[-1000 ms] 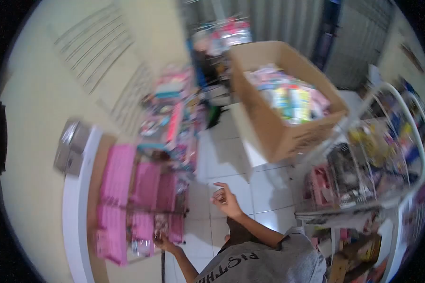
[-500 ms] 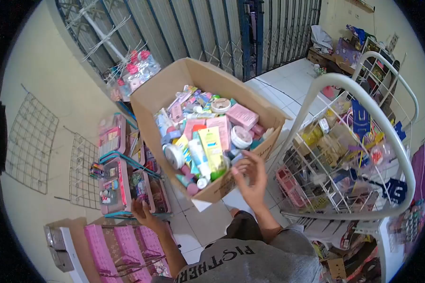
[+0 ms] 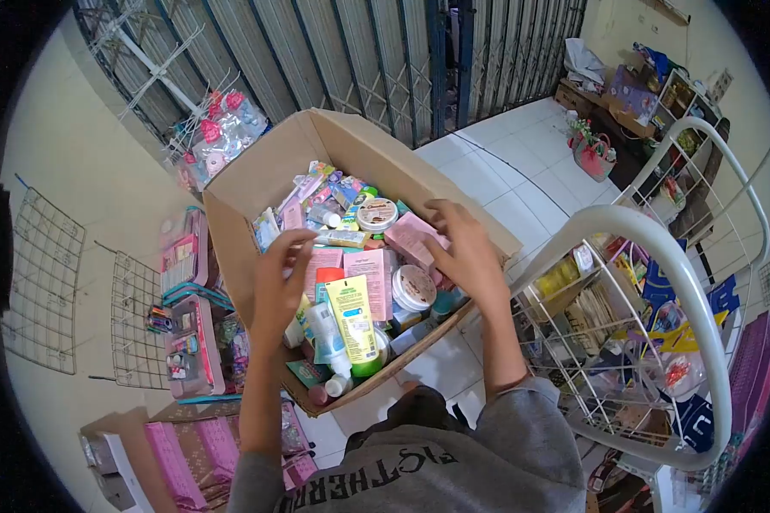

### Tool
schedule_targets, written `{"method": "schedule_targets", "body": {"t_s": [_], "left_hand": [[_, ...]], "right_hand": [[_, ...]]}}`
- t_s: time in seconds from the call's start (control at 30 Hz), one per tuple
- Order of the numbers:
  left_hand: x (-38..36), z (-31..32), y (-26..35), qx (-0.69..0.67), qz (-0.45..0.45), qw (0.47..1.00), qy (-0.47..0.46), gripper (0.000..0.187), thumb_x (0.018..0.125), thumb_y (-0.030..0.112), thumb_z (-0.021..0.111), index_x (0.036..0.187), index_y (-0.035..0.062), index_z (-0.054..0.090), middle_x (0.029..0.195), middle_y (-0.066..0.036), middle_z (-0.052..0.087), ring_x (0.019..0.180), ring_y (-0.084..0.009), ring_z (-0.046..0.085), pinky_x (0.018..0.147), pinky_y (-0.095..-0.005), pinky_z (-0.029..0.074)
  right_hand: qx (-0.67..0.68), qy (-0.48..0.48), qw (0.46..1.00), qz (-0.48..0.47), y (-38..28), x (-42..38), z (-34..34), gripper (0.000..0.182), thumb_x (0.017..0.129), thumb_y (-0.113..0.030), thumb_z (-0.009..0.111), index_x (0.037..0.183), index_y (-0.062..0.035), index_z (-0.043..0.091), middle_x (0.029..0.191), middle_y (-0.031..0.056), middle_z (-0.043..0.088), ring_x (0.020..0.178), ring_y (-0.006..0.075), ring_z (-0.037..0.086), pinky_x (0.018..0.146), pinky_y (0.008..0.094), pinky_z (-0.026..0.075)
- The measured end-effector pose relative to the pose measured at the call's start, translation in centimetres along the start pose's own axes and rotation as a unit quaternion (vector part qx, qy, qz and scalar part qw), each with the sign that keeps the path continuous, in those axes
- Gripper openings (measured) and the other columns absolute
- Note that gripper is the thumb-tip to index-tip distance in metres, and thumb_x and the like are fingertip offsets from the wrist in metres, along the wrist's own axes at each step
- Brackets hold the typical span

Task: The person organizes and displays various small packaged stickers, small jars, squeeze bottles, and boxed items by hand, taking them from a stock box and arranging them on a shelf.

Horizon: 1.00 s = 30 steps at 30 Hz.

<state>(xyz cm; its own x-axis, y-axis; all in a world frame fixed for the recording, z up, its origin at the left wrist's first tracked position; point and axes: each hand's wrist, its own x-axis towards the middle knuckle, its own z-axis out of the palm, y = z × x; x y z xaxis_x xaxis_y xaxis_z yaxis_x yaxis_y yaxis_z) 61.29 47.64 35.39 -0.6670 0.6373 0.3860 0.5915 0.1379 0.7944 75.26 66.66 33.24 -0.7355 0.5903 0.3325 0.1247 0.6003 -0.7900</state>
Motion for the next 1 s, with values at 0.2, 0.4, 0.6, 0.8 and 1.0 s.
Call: {"method": "schedule_targets", "body": {"t_s": [0.2, 0.4, 0.6, 0.8, 1.0], "left_hand": [[3.3, 5.2, -0.9, 0.373, -0.040, 0.914, -0.154, 0.050, 0.074, 0.043, 0.054, 0.089, -0.0053, 0.054, 0.079, -0.023, 0.057, 0.068, -0.0296, 0.059, 0.055, -0.0373, 0.047], [2.5, 7.6, -2.9, 0.385, -0.068, 0.904, -0.173, 0.075, 0.054, 0.059, 0.064, 0.091, -0.0049, 0.052, 0.079, -0.021, 0.058, 0.073, -0.0320, 0.059, 0.062, -0.0405, 0.047], [2.7, 7.2, -4.4, 0.311, -0.104, 0.923, -0.202, 0.068, 0.051, 0.047, 0.069, 0.092, -0.0047, 0.053, 0.081, -0.023, 0.057, 0.080, -0.0335, 0.057, 0.070, -0.0377, 0.045], [5.2, 3.2, -5.2, 0.020, -0.125, 0.991, -0.040, 0.063, 0.047, 0.031, 0.077, 0.095, -0.0029, 0.054, 0.084, -0.020, 0.059, 0.076, -0.0272, 0.059, 0.069, -0.0324, 0.046], [4.7, -2.2, -4.6, -0.388, -0.135, 0.909, 0.077, 0.052, 0.071, 0.022, 0.062, 0.113, 0.0019, 0.041, 0.096, -0.011, 0.055, 0.084, -0.0207, 0.056, 0.076, -0.0329, 0.046]], "right_hand": [[-0.364, -0.318, 0.875, 0.005, 1.5, 7.0, 6.0, 0.051, 0.066, -0.020, 0.062, 0.111, -0.0034, 0.045, 0.100, 0.0186, 0.053, 0.094, 0.0316, 0.052, 0.076, 0.0403, 0.044], [-0.409, -0.405, 0.806, 0.138, 4.7, 8.1, 10.2, 0.071, 0.058, -0.030, 0.068, 0.115, 0.0015, 0.040, 0.110, 0.0188, 0.049, 0.101, 0.0298, 0.049, 0.079, 0.0400, 0.044], [-0.430, -0.337, 0.834, 0.071, 3.8, 8.0, 9.4, 0.078, 0.052, -0.034, 0.072, 0.112, 0.0044, 0.039, 0.104, 0.0204, 0.052, 0.096, 0.0287, 0.053, 0.076, 0.0386, 0.046], [-0.010, -0.066, 0.997, 0.040, -0.6, 7.3, 3.2, 0.061, 0.064, -0.025, 0.069, 0.112, -0.0004, 0.040, 0.095, 0.0170, 0.056, 0.087, 0.0294, 0.056, 0.069, 0.0357, 0.046], [0.650, -0.107, 0.749, 0.068, -2.9, 4.1, 3.0, 0.039, 0.081, -0.020, 0.050, 0.116, -0.0040, 0.040, 0.108, 0.0105, 0.050, 0.099, 0.0215, 0.049, 0.085, 0.0355, 0.041]]}}
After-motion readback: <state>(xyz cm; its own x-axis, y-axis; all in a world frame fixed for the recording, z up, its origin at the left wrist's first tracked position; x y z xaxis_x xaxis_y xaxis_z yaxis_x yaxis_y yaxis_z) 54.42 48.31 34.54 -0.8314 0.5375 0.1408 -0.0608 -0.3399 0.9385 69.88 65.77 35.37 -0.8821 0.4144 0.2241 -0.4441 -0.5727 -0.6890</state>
